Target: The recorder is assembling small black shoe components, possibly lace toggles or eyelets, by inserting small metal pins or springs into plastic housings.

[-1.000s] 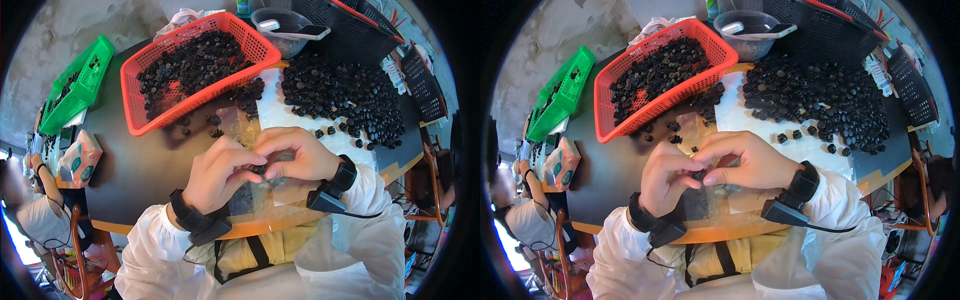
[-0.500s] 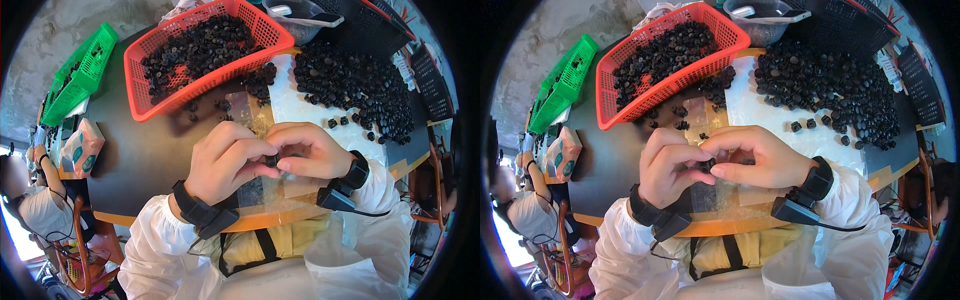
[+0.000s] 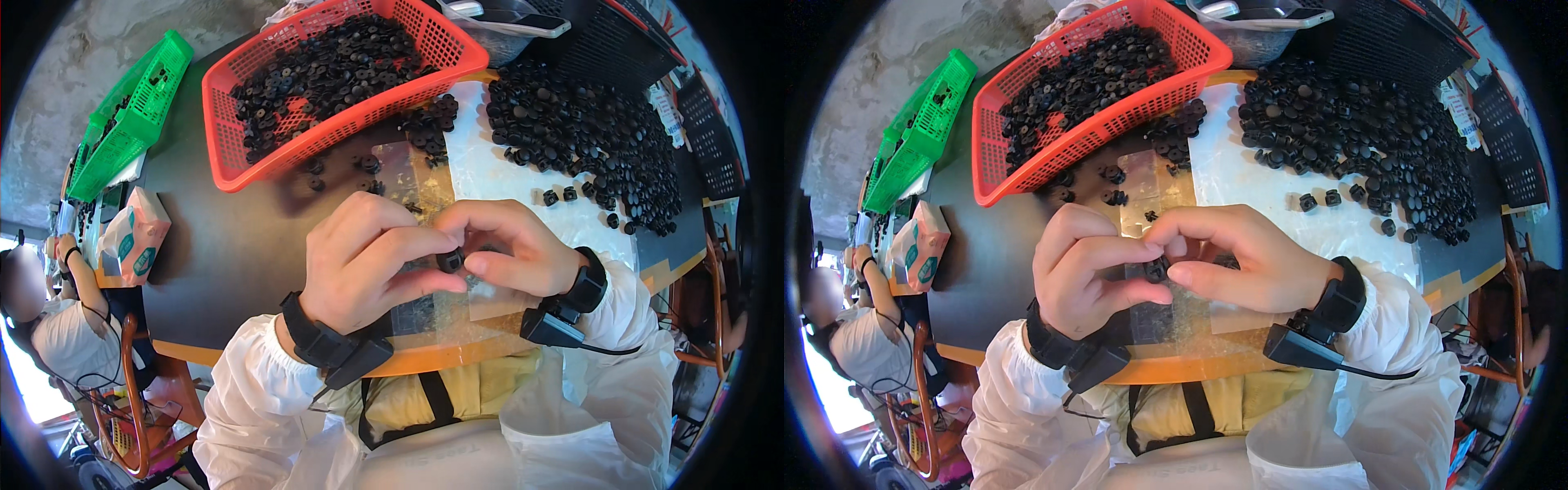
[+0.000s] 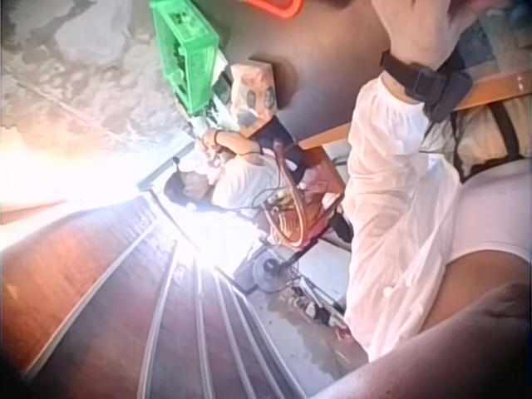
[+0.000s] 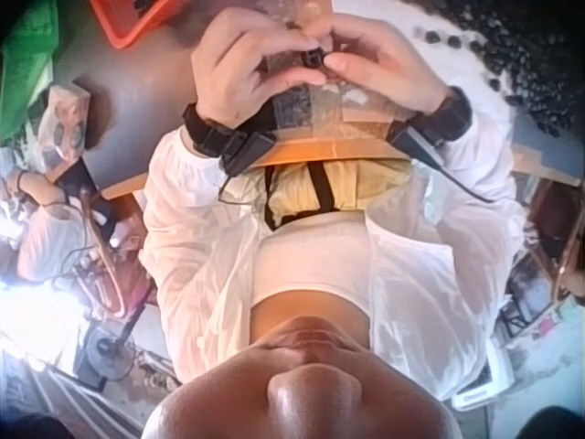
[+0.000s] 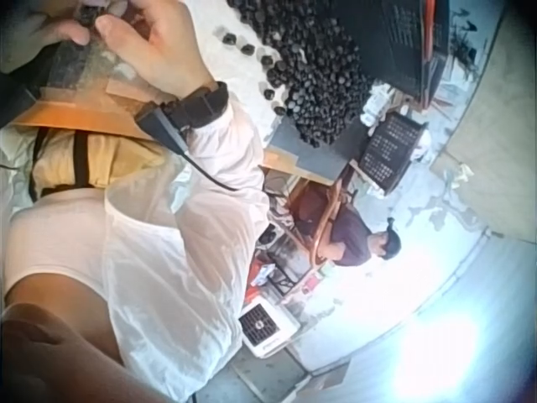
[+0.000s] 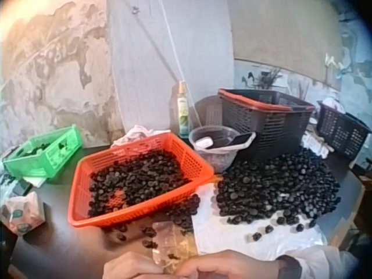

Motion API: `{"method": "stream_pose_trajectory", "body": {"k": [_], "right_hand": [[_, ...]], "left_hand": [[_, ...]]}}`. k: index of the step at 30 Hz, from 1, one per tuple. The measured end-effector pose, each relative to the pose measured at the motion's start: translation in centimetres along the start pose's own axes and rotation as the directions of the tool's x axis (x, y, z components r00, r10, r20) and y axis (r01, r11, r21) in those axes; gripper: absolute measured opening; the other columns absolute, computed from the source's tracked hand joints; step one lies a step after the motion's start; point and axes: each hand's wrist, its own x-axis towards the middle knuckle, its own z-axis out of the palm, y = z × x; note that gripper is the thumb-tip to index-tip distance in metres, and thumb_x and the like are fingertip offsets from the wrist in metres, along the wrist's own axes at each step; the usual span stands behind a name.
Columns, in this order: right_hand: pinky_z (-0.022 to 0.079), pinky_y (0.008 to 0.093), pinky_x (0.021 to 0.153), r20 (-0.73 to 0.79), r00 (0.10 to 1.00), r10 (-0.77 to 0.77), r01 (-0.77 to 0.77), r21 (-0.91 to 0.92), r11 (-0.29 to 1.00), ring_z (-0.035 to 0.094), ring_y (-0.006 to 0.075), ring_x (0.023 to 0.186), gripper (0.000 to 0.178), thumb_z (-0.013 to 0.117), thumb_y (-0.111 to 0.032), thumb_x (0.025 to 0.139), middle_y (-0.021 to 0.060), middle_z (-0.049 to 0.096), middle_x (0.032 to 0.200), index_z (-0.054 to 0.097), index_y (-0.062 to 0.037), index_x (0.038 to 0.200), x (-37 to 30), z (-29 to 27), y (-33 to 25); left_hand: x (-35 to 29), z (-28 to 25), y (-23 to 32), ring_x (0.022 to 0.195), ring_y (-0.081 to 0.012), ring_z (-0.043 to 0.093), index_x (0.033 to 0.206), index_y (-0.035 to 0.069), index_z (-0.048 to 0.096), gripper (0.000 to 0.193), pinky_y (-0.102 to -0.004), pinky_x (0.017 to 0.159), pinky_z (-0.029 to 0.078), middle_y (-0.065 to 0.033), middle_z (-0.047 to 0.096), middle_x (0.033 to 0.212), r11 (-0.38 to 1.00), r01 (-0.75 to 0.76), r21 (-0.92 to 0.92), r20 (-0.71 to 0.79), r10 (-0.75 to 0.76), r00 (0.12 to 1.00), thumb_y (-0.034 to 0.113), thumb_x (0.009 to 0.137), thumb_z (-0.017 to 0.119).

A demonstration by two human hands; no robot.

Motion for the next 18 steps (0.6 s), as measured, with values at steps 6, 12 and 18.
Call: {"method": "stream_pose_trajectory", "body": {"k": [6, 12, 18], "right_hand": [[0.042, 0.0315, 0.068, 0.051, 0.996, -0.074, 0.085, -0.262, 0.961, 0.052, 0.0209, 0.074, 0.02, 0.053, -0.022, 0.094, 0.0086, 0.056, 0.085, 0.055, -0.0025, 0.1, 0.2, 0.1, -0.4], [0.043, 0.0352, 0.07, 0.064, 0.984, -0.167, 0.179, -0.327, 0.928, 0.054, 0.0292, 0.076, 0.02, 0.054, -0.023, 0.092, 0.0109, 0.054, 0.084, 0.055, -0.0029, 0.096, 0.4, 0.1, -0.3], [0.043, 0.0391, 0.065, 0.104, 0.974, -0.202, 0.226, -0.501, 0.835, 0.052, 0.0345, 0.074, 0.022, 0.055, -0.024, 0.091, 0.0132, 0.05, 0.081, 0.054, -0.0023, 0.09, 0.4, 0.1, -1.1]], "left_hand": [[0.3, 0.2, 0.3, 0.064, -0.0175, 0.05, 0.087, 0.009, 0.067, 0.044, -0.0286, 0.056, 0.041, -0.0005, 0.051, 0.076, 0.999, -0.024, 0.029, -0.05, 0.025, 0.998, 0.032, 0.055, 0.088], [0.4, 0.1, 0.5, 0.058, -0.0203, 0.049, 0.071, 0.01, 0.056, 0.042, -0.0303, 0.049, 0.04, -0.002, 0.05, 0.07, 0.983, -0.025, 0.181, -0.003, 0.026, 1.0, 0.039, 0.061, 0.085], [0.6, 0.1, 0.8, 0.056, -0.0219, 0.048, 0.068, 0.008, 0.053, 0.04, -0.0319, 0.046, 0.038, -0.0034, 0.047, 0.066, 0.973, -0.065, 0.223, 0.126, 0.037, 0.991, 0.042, 0.074, 0.074]]}}
